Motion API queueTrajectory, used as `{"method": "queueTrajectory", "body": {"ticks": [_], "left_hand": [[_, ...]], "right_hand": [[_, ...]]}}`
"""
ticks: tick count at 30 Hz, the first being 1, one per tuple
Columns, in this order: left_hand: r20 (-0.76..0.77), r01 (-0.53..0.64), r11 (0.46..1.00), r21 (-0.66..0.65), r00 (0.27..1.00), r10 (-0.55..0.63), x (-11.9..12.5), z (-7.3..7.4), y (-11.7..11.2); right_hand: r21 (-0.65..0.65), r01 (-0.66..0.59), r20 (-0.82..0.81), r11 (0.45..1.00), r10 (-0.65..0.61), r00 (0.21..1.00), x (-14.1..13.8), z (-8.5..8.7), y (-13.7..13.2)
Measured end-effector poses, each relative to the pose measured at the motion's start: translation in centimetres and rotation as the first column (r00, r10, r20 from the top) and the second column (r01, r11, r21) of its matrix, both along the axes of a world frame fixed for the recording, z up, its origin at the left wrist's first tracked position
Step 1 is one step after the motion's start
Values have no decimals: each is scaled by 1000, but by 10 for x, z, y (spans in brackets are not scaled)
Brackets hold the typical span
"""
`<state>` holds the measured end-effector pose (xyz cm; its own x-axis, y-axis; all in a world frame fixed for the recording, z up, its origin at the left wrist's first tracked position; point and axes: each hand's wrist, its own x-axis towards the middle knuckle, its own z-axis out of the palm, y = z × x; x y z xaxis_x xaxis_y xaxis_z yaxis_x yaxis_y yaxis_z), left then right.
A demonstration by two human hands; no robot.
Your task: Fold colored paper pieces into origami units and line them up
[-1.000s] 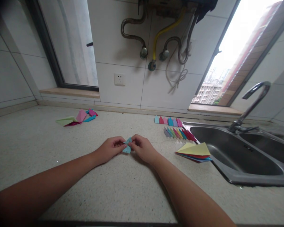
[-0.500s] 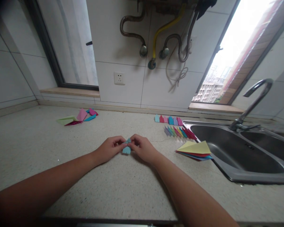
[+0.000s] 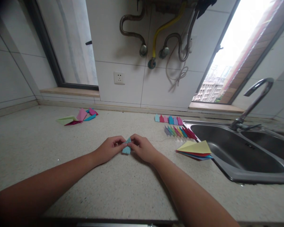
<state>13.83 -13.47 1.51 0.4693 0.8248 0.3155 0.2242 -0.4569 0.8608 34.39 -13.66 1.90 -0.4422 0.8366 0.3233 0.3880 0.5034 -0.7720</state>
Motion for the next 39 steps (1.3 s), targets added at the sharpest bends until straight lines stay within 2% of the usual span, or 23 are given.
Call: {"method": "queueTrajectory", "body": {"ticks": [6,14,19,22,27,35,39], "left_hand": [[6,-11,1000,-4,1000,11,0,0,0],[-56,-32,999,36,998,34,-1,-1,-2],[-48,-45,990,132,998,52,-2,2,-3],[-101,-75,959,274,989,106,-4,5,-3],[-189,-30,875,483,972,138,-7,7,-4],[-298,122,801,587,952,74,-11,8,0],[-308,147,796,587,950,51,-11,9,0]], "right_hand": [[-12,-20,-56,1000,20,998,-2,4,-1],[33,35,-134,999,-30,990,-3,6,1],[-21,-19,-199,1000,14,980,-3,8,-1],[-26,-49,-207,998,43,977,-1,9,-2],[-51,-72,-167,996,62,984,1,10,-1],[-93,-38,-159,995,23,987,1,9,-4],[-91,-33,-171,995,17,985,0,9,-5]]}}
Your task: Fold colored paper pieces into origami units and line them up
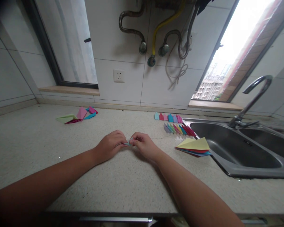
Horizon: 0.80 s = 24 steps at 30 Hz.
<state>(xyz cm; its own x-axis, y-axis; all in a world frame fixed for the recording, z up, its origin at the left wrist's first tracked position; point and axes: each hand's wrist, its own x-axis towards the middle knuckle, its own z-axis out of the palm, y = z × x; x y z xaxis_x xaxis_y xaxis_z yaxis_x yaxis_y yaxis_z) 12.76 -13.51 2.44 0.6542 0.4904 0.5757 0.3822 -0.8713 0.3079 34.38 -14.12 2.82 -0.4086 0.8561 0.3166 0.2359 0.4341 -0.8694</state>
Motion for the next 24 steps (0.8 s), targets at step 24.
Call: {"method": "queueTrajectory", "body": {"ticks": [24], "left_hand": [[183,-71,911,-406,970,158,6,-9,1]], "right_hand": [[-136,40,-335,990,-84,939,13,-18,26]]}}
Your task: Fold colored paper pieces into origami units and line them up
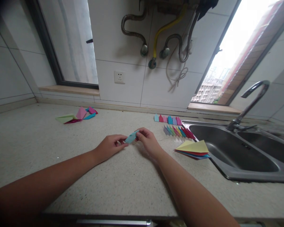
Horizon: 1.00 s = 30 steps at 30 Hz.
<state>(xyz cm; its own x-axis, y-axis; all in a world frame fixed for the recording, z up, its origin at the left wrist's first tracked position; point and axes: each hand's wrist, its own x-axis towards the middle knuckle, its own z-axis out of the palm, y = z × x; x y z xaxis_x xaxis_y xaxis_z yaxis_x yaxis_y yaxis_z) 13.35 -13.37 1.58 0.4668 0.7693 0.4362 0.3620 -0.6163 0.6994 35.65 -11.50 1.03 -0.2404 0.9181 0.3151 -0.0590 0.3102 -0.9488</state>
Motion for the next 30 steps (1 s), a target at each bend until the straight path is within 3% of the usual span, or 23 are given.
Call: {"method": "queueTrajectory", "body": {"ticks": [9,20,30], "left_hand": [[-78,-6,991,134,997,16,-2,1,-1],[-105,-37,965,261,992,66,0,2,-3],[-123,-11,940,340,991,56,1,1,-4]], "right_hand": [[-24,-34,-139,999,31,990,-10,-3,-4],[-47,1,8,999,-1,1000,-18,6,-16],[17,-20,69,1000,19,997,-19,6,-17]]}}
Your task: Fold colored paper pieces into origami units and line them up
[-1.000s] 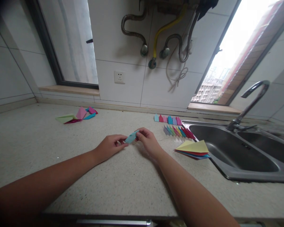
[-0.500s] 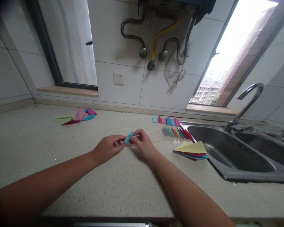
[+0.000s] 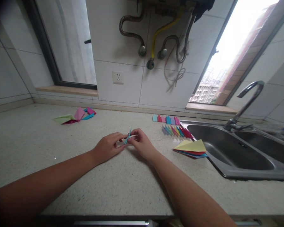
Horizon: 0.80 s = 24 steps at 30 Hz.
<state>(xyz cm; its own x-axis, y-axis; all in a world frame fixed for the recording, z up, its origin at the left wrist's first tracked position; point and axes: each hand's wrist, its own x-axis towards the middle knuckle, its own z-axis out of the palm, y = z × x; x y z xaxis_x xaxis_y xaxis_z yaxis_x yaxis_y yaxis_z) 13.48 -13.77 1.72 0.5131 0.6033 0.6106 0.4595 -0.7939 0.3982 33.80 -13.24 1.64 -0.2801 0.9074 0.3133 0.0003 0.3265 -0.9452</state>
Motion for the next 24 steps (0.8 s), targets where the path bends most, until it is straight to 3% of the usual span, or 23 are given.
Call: {"method": "queueTrajectory", "body": {"ticks": [4,9,14,19,24], "left_hand": [[96,21,995,-94,995,-12,3,3,-2],[253,5,968,-251,966,60,6,-1,3],[307,-4,939,-343,945,116,7,-7,7],[292,-6,945,-327,951,107,6,-4,6],[191,-17,976,-219,980,60,5,-1,3]], "right_hand": [[51,1,36,999,-2,999,0,-1,0],[151,24,92,988,-38,995,1,-1,0],[149,79,56,986,-88,994,1,-3,3],[163,69,97,984,-85,992,2,-4,2],[268,-2,318,963,-87,944,3,3,-6]]}}
